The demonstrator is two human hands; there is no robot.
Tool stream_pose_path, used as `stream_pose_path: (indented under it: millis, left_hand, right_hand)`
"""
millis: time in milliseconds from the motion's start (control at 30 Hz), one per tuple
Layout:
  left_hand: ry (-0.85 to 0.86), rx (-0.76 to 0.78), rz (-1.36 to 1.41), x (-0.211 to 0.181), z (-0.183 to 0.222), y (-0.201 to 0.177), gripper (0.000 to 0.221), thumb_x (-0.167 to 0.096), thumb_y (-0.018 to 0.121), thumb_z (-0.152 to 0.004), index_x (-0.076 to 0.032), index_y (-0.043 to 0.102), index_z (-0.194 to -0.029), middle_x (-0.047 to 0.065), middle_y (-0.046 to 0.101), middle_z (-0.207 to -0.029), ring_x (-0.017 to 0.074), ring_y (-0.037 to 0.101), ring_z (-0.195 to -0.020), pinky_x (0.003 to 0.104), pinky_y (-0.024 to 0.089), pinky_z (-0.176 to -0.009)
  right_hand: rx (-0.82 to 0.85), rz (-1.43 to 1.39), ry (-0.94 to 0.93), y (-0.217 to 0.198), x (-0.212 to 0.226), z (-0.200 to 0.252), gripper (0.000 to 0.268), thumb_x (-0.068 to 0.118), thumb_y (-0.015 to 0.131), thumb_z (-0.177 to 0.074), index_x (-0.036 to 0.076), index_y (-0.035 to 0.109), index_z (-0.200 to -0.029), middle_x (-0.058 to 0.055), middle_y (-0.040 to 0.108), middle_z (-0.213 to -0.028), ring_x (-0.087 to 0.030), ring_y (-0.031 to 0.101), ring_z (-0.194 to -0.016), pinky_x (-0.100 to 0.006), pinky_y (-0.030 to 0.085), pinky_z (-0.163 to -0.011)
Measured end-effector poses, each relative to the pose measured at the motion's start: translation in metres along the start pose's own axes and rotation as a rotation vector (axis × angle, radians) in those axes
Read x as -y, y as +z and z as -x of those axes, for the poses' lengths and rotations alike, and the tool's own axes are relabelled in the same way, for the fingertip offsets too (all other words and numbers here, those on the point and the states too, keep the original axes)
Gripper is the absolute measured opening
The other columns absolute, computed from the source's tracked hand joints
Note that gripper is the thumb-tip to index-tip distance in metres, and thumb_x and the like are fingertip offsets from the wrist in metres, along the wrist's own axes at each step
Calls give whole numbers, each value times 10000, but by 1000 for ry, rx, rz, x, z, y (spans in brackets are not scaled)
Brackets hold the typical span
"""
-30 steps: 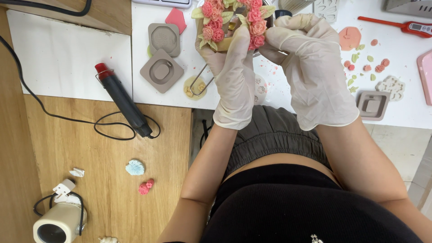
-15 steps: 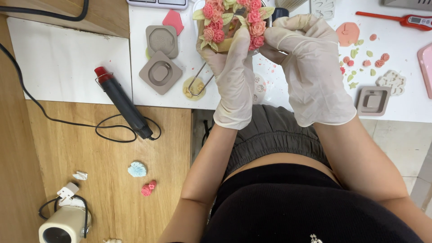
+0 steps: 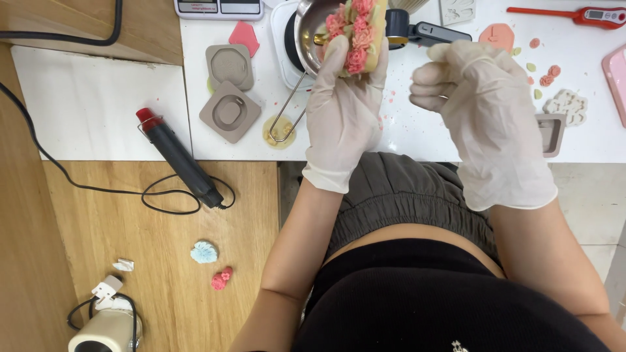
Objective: Assemble and place decorative wax flowers onto a candle base.
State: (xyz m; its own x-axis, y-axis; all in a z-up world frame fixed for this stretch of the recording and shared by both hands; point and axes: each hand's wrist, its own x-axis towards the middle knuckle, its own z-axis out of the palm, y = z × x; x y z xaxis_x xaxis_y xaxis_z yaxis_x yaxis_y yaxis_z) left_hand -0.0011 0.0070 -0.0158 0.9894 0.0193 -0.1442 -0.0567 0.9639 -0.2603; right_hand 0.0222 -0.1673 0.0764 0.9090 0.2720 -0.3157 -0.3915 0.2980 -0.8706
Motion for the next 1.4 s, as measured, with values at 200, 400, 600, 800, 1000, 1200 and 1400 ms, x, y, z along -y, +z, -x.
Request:
stream_pose_path:
  millis: [200,400,600,800,1000,1200,1400]
  left_hand:
    - [-388,-21,464,3,9,39,432,-67,517,-1153,25,388,-1555,214,467,-1525,295,496,-1423,388,470,-1229]
    - [-528,-72,650,12,15,51,454,-86,516,-1177,29,309,-1565,251,417,-1560,311,472,-1440,374,471,-1236]
    - [-573,-108,616,26,14,45,462,-100,527,-1172,6,306,-1564,257,380,-1586,315,477,-1431,377,468,-1231]
    - [-581,-136,531,56,14,33,515,-141,541,-1184,11,299,-1613,255,357,-1599,348,445,-1457,413,455,-1268]
    - [-544,-208,486,62,23,35,524,-116,529,-1153,18,310,-1611,253,379,-1581,335,449,-1475,421,448,-1256]
    - [-326,-271,236,54,41,14,495,-73,496,-1120,44,362,-1582,242,423,-1569,334,447,-1441,430,448,-1226]
    - [-137,-348,123,61,64,1,463,-55,507,-1078,27,404,-1523,207,459,-1531,350,451,-1443,456,442,-1211]
  right_hand:
    - [-246,181,-97,-30,3,23,151,133,646,-1138,-14,676,-1146,-111,725,-957,-198,686,-842,-357,598,-863]
    - [-456,221,-95,-55,-6,39,133,121,648,-1114,-11,668,-1111,-100,720,-886,-174,685,-755,-314,613,-768]
    - [-591,191,-98,-64,-14,60,145,139,672,-1080,-2,647,-1104,-108,720,-887,-157,692,-745,-281,596,-732]
    - [-511,414,-343,-10,21,87,158,13,677,-983,5,612,-1127,-75,706,-1113,-103,661,-885,-235,565,-824]
    - [-614,360,-213,-94,29,72,89,56,672,-1094,7,655,-1166,-31,691,-955,-83,632,-807,-210,469,-695]
    - [-505,1055,111,-207,-61,47,239,171,799,-901,28,732,-1081,-66,677,-846,-154,604,-722,-308,504,-631]
    - [-481,1507,230,-285,-127,17,280,255,771,-885,72,745,-1095,-174,725,-891,-322,693,-843,-434,540,-775]
